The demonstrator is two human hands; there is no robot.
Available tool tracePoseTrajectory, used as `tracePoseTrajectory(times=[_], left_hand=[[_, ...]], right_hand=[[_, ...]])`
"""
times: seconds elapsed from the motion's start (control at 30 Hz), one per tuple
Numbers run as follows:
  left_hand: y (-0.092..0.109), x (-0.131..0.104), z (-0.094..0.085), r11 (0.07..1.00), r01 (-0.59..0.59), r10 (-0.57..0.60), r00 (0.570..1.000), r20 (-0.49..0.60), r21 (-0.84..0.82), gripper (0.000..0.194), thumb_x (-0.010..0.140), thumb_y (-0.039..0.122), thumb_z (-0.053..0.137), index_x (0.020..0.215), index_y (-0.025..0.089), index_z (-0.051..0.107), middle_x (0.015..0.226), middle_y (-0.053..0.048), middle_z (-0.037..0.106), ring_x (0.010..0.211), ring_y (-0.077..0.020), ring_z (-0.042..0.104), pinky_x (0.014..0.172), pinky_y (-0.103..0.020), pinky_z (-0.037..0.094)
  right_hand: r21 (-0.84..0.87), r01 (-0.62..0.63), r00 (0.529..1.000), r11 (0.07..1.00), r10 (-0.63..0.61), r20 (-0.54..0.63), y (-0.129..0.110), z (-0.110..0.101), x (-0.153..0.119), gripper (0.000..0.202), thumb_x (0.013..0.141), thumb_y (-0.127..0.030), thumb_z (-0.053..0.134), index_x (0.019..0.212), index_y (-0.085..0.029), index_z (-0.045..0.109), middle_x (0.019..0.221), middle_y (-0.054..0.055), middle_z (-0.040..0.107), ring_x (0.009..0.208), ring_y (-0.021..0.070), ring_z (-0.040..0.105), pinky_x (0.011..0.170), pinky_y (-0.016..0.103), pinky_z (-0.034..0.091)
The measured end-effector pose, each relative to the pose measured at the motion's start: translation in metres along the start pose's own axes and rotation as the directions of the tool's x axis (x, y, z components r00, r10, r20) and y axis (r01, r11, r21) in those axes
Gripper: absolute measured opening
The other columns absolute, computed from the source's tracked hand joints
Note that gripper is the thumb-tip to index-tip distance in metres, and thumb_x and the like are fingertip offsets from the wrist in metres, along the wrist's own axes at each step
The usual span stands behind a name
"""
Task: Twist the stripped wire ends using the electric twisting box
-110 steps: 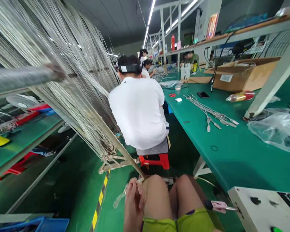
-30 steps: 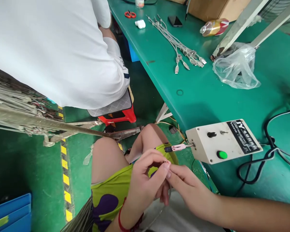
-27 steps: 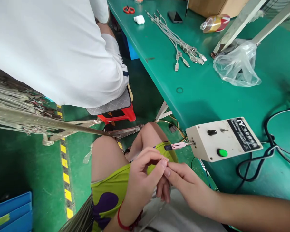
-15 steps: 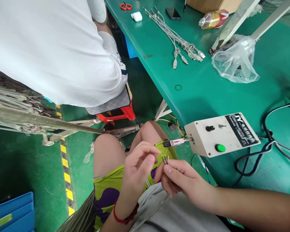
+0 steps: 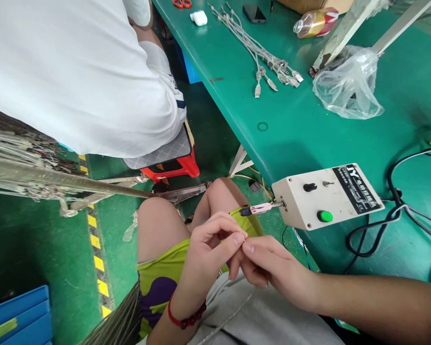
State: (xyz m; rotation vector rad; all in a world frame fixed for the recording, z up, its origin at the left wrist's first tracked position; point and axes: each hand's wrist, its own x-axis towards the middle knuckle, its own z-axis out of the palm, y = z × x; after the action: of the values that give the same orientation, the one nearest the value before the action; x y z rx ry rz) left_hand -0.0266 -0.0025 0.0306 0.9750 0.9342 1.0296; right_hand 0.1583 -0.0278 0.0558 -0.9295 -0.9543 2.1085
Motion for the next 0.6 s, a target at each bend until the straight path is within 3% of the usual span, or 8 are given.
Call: tracePoseTrajectory(times=[0.2, 0.3, 0.4, 0.5, 0.6], left_hand=[[0.003, 0.002, -0.011, 0.985, -0.105, 0.121, 0.986, -0.113, 0.140, 0.027, 0.113, 0.037, 0.080, 0.090, 0.023, 0.083, 0.090, -0.004, 0.074, 0.081, -0.0175, 0.066, 0.070, -0.029, 0.053], [0.008, -0.004, -0.015, 0.956, -0.184, 0.201, 0.978, -0.051, 0.230, 0.031, 0.121, 0.042, 0.067, 0.101, 0.024, 0.083, 0.095, -0.003, 0.076, 0.070, -0.0135, 0.065, 0.066, -0.028, 0.053], [0.011, -0.008, -0.015, 0.954, -0.204, 0.198, 0.979, 0.049, 0.220, 0.038, 0.123, 0.051, 0.061, 0.105, 0.024, 0.078, 0.095, -0.003, 0.076, 0.068, -0.0139, 0.069, 0.064, -0.028, 0.054], [0.009, -0.006, -0.012, 0.918, -0.278, 0.224, 0.952, 0.207, 0.283, 0.061, 0.120, 0.074, 0.054, 0.091, 0.023, 0.070, 0.078, -0.002, 0.070, 0.065, -0.0162, 0.067, 0.061, -0.030, 0.049], [0.005, -0.002, -0.006, 0.802, -0.452, 0.296, 0.868, 0.399, 0.390, 0.077, 0.111, 0.092, 0.049, 0.078, 0.023, 0.062, 0.064, 0.000, 0.066, 0.055, -0.0158, 0.062, 0.055, -0.033, 0.039]], right_hand=[[0.008, -0.017, 1.000, 1.000, 0.017, -0.023, -0.002, 0.002, -0.002, 0.059, 0.121, -0.060, 0.060, 0.090, -0.015, 0.080, 0.059, -0.006, 0.049, 0.055, 0.0125, 0.035, 0.058, 0.033, 0.027], [0.029, 0.025, 0.995, 0.999, -0.022, -0.096, -0.002, 0.003, -0.004, 0.055, 0.122, -0.058, 0.058, 0.091, -0.017, 0.076, 0.062, -0.005, 0.051, 0.057, 0.0133, 0.038, 0.057, 0.032, 0.028], [-0.078, 0.123, 0.971, 0.989, -0.136, -0.195, -0.002, 0.005, -0.007, 0.053, 0.127, -0.053, 0.052, 0.092, -0.020, 0.072, 0.070, -0.002, 0.058, 0.061, 0.0142, 0.044, 0.059, 0.031, 0.035], [-0.343, 0.378, 0.886, 0.860, -0.443, -0.136, -0.004, 0.004, -0.011, 0.043, 0.129, -0.039, 0.050, 0.102, -0.021, 0.078, 0.087, 0.004, 0.070, 0.078, 0.0188, 0.064, 0.074, 0.033, 0.052], [-0.566, 0.544, 0.763, 0.619, -0.646, 0.027, -0.009, 0.002, -0.013, 0.035, 0.126, -0.032, 0.051, 0.119, -0.023, 0.084, 0.104, 0.009, 0.074, 0.094, 0.0241, 0.073, 0.088, 0.039, 0.062]])
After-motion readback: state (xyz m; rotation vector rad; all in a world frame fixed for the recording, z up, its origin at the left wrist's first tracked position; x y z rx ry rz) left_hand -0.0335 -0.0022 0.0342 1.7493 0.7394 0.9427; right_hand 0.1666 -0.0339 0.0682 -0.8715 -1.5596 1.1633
